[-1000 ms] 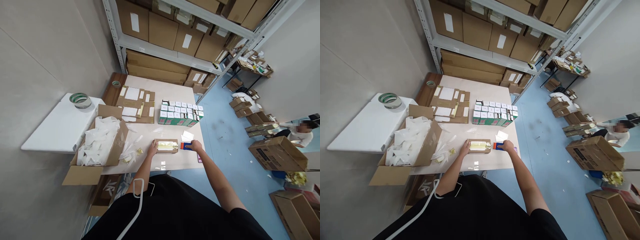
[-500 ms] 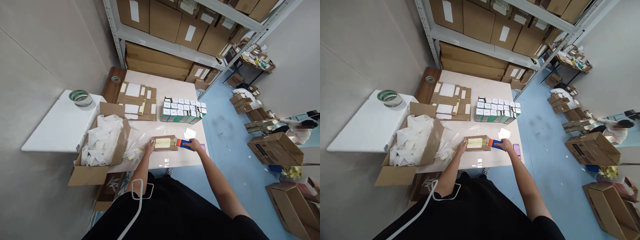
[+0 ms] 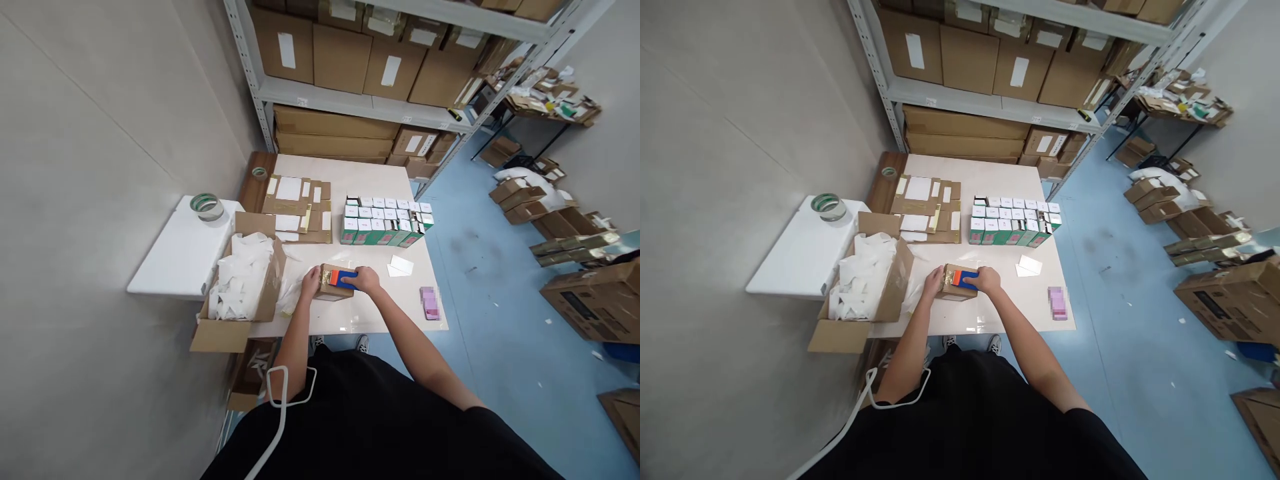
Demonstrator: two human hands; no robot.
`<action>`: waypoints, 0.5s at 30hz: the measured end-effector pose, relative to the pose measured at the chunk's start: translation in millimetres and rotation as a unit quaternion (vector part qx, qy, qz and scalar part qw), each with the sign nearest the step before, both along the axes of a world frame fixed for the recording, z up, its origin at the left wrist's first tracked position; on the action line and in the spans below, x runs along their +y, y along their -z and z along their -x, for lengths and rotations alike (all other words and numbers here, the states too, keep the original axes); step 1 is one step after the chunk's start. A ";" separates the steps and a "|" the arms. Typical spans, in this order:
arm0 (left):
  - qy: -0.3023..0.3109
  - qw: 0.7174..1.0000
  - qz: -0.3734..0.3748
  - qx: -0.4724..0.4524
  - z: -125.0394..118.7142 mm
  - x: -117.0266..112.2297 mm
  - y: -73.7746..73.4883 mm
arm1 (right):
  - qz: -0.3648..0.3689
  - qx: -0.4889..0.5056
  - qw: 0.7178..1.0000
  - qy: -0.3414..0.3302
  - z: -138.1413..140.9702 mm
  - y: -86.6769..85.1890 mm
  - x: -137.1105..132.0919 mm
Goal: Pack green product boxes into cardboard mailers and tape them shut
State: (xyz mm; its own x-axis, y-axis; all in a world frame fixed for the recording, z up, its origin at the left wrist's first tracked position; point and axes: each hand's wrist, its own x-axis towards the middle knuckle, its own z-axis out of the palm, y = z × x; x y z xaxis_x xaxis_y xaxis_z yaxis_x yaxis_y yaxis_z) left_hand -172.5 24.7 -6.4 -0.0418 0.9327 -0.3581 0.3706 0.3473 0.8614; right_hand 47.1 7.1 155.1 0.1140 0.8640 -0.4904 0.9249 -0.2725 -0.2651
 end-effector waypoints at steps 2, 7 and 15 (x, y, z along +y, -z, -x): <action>0.017 1.000 0.015 -0.007 -3.3 -1.4 -4.7 | 0.001 -0.006 1.000 -0.011 16.0 -1.3 7.5; -0.011 0.999 0.047 -0.001 -5.4 -7.7 0.8 | 0.012 -0.012 0.999 -0.032 33.5 -5.5 18.9; 0.031 0.999 0.040 -0.019 -31.9 -9.7 -7.8 | 0.030 0.004 0.999 -0.011 -5.1 -8.7 11.4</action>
State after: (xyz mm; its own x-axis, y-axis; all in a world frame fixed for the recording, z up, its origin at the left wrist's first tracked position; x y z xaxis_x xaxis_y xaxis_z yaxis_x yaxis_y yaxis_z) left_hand -140.5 15.0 1.4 0.0293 0.9016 -0.4315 0.3611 0.3930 0.8457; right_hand 52.2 18.6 163.9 0.0915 0.8351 -0.5425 0.9284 -0.2685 -0.2567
